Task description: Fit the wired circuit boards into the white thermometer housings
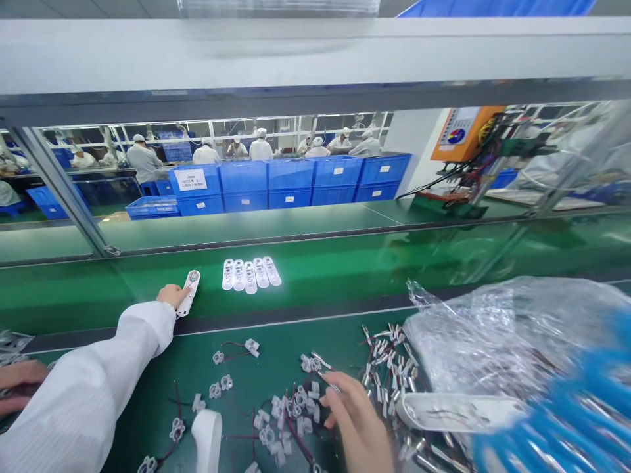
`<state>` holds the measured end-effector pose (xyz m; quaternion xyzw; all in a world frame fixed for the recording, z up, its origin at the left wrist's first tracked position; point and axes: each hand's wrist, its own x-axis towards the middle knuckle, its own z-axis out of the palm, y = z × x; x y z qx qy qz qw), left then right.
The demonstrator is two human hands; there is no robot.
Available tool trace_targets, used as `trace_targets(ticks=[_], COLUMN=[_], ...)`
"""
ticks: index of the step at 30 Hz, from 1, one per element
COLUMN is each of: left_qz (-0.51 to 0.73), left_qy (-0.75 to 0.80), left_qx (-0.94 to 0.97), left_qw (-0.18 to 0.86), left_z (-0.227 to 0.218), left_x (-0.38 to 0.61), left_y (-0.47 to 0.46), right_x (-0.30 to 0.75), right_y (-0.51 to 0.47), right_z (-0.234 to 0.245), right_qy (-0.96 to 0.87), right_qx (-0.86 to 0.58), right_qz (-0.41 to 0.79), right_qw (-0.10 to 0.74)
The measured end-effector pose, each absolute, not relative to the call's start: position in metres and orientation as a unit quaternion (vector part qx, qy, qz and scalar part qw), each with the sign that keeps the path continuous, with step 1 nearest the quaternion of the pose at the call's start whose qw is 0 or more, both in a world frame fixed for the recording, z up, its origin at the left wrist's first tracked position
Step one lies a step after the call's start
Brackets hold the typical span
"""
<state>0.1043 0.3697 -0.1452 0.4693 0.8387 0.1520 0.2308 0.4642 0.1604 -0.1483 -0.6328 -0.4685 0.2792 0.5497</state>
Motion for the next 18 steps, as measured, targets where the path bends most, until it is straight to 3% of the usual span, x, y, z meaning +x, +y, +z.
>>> trace_targets(ticks=[3, 11, 18], left_qz=[0.124, 0.104, 0.173], left_qy=[0.835, 0.814, 0.714], left_qx=[0.485, 0.524, 0.651], left_qw=[0.227, 0.228, 0.19], left_z=[-0.142, -0.122, -0.059], left_x=[0.104, 0.118, 0.152], left_y=[0.366, 0.344, 0.288], right_x=[0.466, 0.459, 0.518], right_y=[0.16, 0.157, 0.117], right_z=[-0.152, -0.143, -0.115], right_qy=[-0.462, -0.459, -0.424], right_qx=[-0.612, -0.586, -0.646], right_qz=[0.334, 0.329, 0.118], right_qw=[0.548, 0.582, 0.624])
